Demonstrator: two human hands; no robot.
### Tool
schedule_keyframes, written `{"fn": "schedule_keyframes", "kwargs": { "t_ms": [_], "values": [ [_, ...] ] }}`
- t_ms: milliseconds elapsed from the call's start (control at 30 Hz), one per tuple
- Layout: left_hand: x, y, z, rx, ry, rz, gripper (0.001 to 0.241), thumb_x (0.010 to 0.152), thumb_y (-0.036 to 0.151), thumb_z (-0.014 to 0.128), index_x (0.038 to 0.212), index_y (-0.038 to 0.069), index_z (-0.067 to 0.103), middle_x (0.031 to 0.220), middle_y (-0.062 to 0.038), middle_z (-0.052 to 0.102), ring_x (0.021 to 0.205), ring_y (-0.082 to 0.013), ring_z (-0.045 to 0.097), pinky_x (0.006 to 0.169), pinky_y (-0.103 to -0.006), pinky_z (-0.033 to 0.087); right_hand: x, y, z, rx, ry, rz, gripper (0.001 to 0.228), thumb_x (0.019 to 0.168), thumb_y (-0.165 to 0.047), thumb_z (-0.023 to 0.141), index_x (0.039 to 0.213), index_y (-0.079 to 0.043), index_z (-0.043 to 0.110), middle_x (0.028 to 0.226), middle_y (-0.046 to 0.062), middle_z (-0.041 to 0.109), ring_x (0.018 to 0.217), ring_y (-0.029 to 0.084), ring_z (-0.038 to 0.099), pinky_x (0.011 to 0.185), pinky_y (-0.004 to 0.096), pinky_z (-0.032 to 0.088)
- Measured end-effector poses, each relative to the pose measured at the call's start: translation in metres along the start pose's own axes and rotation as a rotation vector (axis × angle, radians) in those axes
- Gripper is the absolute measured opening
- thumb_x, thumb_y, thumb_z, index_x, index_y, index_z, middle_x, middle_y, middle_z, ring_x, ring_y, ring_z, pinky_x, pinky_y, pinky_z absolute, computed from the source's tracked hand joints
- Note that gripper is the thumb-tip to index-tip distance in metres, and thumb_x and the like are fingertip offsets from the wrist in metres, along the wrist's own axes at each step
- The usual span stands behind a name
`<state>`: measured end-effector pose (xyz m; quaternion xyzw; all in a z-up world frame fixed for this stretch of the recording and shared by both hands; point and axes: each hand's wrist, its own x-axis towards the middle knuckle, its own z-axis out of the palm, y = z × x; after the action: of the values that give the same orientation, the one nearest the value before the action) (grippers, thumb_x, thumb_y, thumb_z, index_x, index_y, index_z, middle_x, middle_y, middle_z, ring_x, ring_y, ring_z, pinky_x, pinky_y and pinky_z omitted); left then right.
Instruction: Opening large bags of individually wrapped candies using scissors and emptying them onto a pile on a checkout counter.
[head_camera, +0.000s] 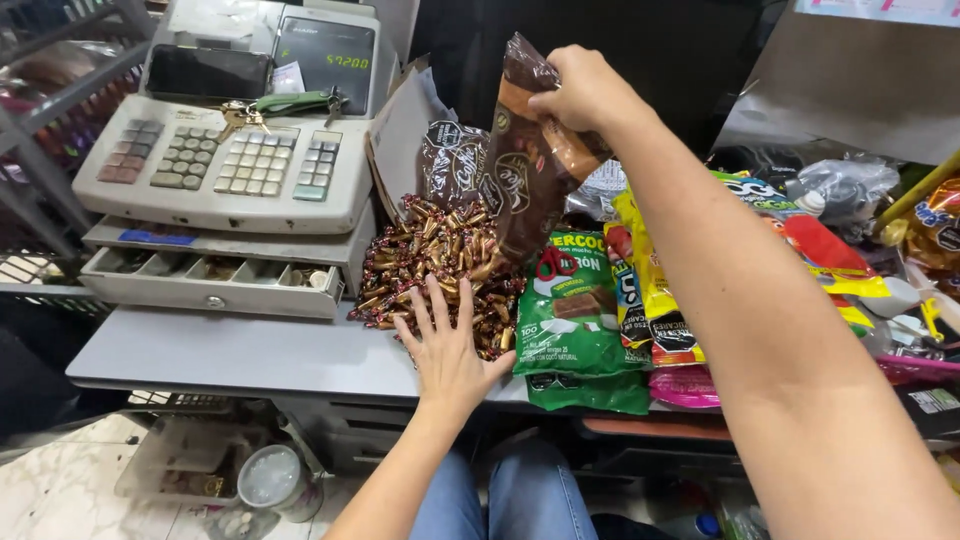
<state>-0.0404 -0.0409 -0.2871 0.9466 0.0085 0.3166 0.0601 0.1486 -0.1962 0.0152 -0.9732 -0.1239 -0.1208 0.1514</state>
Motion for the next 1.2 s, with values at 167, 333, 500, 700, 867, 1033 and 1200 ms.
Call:
{"fn": "schedule_keyframes", "kwargs": {
  "t_ms": [167,333,500,700,867,1033,1200],
  "values": [
    [0.002,-0.001,-0.006,-0.076,-0.104,-0.043,0.135,0.065,0.091,0.073,0.166,0.026,0.012,0.170,-0.024,0.000,0.152,-0.0526,0.008,0.111,-0.0717,0.021,0.005,-0.005,-0.006,-0.026,0.004,-0.060,0.028,0.092,-0.029,0.079,0.109,-0.010,0.068,0.111,0.016,0.071,0.096,0.034,0.069,0.073,0.049,0.053],
    [0.002,-0.001,-0.015,-0.067,-0.049,-0.066,0.125,0.066,0.093,0.065,0.164,0.025,0.026,0.170,-0.024,0.002,0.153,-0.0535,0.002,0.110,-0.0757,0.021,0.020,0.013,-0.009,-0.066,0.120,-0.208,0.037,0.086,-0.034,0.087,0.110,-0.008,0.073,0.112,0.017,0.067,0.098,0.034,0.065,0.072,0.047,0.051],
    [-0.002,-0.002,-0.014,-0.070,0.003,-0.026,0.135,0.064,0.089,0.074,0.166,0.021,0.018,0.170,-0.025,0.001,0.155,-0.0521,0.001,0.113,-0.0755,0.020,0.028,0.032,-0.010,-0.165,0.357,-0.278,0.044,0.102,-0.044,0.074,0.129,-0.009,0.067,0.122,0.021,0.067,0.106,0.044,0.061,0.076,0.054,0.048],
    [-0.008,-0.003,-0.012,-0.123,0.042,0.090,0.123,0.070,0.078,0.074,0.165,0.021,0.022,0.171,-0.024,0.005,0.157,-0.0486,0.002,0.117,-0.0740,0.014,0.034,0.048,-0.003,-0.206,0.552,-0.354,0.036,0.097,-0.041,0.081,0.114,-0.010,0.074,0.103,0.017,0.074,0.089,0.044,0.066,0.065,0.053,0.048],
    [-0.010,-0.004,-0.013,-0.131,0.043,0.128,0.120,0.074,0.077,0.072,0.166,0.020,0.019,0.171,-0.024,0.006,0.158,-0.0446,0.003,0.118,-0.0720,0.014,-0.018,0.007,-0.012,-0.179,0.478,-0.343,0.034,0.084,-0.009,0.074,0.117,-0.007,0.066,0.103,0.026,0.069,0.088,0.056,0.064,0.069,0.063,0.052],
    [-0.010,-0.003,-0.014,-0.113,0.041,0.135,0.118,0.074,0.077,0.070,0.165,0.020,0.021,0.171,-0.023,0.007,0.158,-0.0435,0.007,0.116,-0.0715,0.018,-0.023,0.018,0.040,-0.243,0.338,-0.335,0.045,0.101,-0.054,0.069,0.104,-0.013,0.051,0.097,0.015,0.062,0.082,0.042,0.065,0.061,0.057,0.048],
    [-0.009,-0.005,-0.016,-0.378,-0.086,0.116,0.100,0.078,0.055,0.076,0.161,0.019,0.033,0.170,-0.024,0.007,0.157,-0.0420,-0.002,0.116,-0.0705,-0.004,-0.086,0.006,0.067,-0.472,-0.207,-0.359,0.084,0.072,-0.053,0.089,0.134,-0.005,0.060,0.127,0.020,0.065,0.121,0.041,0.063,0.094,0.063,0.054]
  ]
}}
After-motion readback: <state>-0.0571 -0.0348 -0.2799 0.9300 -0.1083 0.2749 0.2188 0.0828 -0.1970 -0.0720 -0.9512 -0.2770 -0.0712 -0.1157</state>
